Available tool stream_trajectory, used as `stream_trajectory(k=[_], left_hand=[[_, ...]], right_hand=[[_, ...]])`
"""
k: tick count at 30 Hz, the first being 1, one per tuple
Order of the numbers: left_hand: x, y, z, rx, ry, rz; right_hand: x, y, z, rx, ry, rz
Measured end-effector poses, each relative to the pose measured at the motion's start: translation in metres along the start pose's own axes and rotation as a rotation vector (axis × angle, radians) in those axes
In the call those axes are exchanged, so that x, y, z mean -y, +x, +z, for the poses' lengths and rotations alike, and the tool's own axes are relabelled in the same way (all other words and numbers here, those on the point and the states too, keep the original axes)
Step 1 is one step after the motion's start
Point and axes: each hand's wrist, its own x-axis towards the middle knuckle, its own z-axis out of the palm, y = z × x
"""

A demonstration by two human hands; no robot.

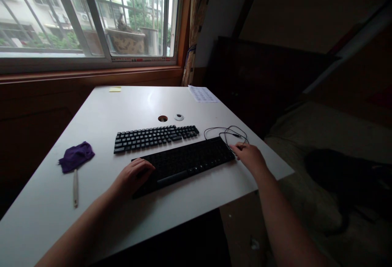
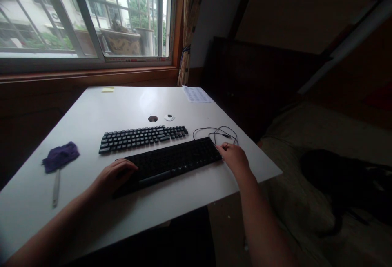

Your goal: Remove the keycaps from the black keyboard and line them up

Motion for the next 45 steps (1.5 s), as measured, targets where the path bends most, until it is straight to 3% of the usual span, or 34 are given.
stream_trajectory(k=[10, 13, 17, 22, 27, 34, 42, 45], left_hand=[[0.0, 0.001, -0.001, 0.006, 0.014, 0.005], [-0.001, 0.002, -0.002, 0.009, 0.013, -0.001], [-0.001, 0.002, -0.001, 0.0, -0.005, -0.008], [0.0, 0.0, 0.0, 0.013, 0.004, -0.009], [0.001, 0.0, -0.001, 0.016, 0.012, -0.005], [0.003, -0.001, 0.001, 0.014, 0.018, -0.008], [0.0, 0.001, -0.001, 0.018, 0.028, 0.0], [-0.001, 0.002, -0.002, 0.028, 0.028, -0.002]], right_hand=[[0.013, 0.015, 0.005, 0.096, -0.339, -0.082], [0.007, 0.014, 0.005, 0.092, -0.243, -0.064], [-0.003, 0.004, 0.003, 0.102, 0.046, 0.022], [-0.016, -0.011, 0.007, 0.005, 0.227, 0.108], [-0.023, -0.014, 0.011, -0.082, 0.169, 0.052], [-0.015, -0.008, 0.01, -0.092, -0.005, -0.115], [-0.015, -0.003, 0.016, -0.013, -0.032, -0.006], [-0.012, -0.005, 0.016, -0.011, -0.079, -0.025]])
